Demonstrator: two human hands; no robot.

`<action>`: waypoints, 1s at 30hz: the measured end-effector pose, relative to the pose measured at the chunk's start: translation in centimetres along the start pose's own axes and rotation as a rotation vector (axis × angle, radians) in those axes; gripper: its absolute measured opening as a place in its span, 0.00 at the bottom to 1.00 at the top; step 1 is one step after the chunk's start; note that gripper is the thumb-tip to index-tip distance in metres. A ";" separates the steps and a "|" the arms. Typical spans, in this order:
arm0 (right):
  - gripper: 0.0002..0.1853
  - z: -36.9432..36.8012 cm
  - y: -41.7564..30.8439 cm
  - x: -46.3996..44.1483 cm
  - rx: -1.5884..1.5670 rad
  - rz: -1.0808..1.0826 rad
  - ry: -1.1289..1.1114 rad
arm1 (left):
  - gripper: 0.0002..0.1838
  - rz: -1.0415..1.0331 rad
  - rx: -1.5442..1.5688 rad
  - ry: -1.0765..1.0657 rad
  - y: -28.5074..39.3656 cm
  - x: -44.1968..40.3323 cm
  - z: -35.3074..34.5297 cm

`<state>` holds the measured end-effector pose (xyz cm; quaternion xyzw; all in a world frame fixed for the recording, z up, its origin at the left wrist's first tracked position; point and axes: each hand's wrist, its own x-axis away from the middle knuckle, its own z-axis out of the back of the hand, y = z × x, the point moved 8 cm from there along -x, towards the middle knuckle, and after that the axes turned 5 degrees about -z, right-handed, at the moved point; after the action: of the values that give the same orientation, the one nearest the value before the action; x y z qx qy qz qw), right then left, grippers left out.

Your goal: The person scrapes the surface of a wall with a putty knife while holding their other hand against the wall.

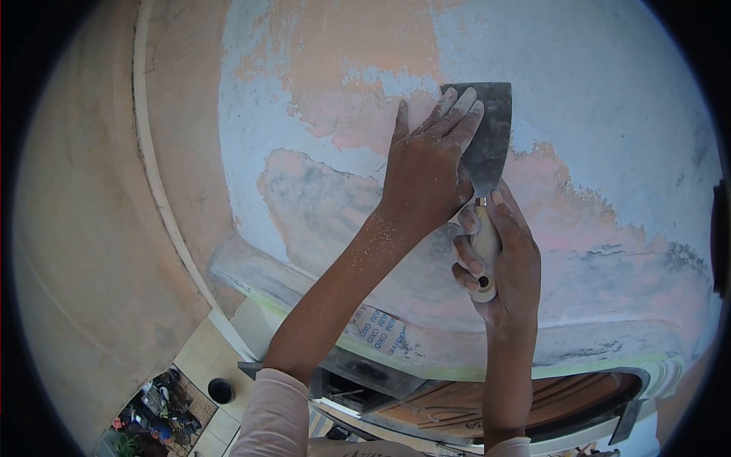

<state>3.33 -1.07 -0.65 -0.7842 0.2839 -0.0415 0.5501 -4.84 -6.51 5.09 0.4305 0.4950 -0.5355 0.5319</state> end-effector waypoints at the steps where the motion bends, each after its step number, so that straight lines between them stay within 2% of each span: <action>1: 0.18 -0.4 -0.4 -0.1 -0.012 0.001 -0.016 | 0.36 0.009 0.010 -0.005 -0.2 -0.3 0.2; 5: 0.19 0.7 0.3 1.2 -0.032 -0.009 -0.033 | 0.38 0.004 -0.020 -0.059 0.8 1.0 -0.6; 8: 0.20 0.1 -0.3 0.4 -0.019 -0.007 -0.033 | 0.36 0.019 0.009 0.034 0.0 0.2 -0.1; 14: 0.21 0.6 -0.5 1.5 0.009 -0.026 0.004 | 0.36 0.049 0.025 -0.045 0.9 0.6 -0.5; 21: 0.19 0.4 -1.1 1.2 0.004 -0.041 -0.070 | 0.36 0.055 -0.002 -0.024 0.8 0.2 -0.2; 26: 0.18 -0.7 -1.8 -0.1 0.023 -0.064 -0.057 | 0.35 0.060 0.000 0.094 -0.1 -0.9 0.6; 30: 0.17 0.2 -1.0 1.1 -0.003 -0.048 -0.063 | 0.37 0.068 -0.015 -0.071 0.9 0.4 -0.4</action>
<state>4.74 -1.18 -0.11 -0.7927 0.2473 -0.0295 0.5564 -4.03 -6.10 4.56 0.4239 0.4650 -0.5280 0.5703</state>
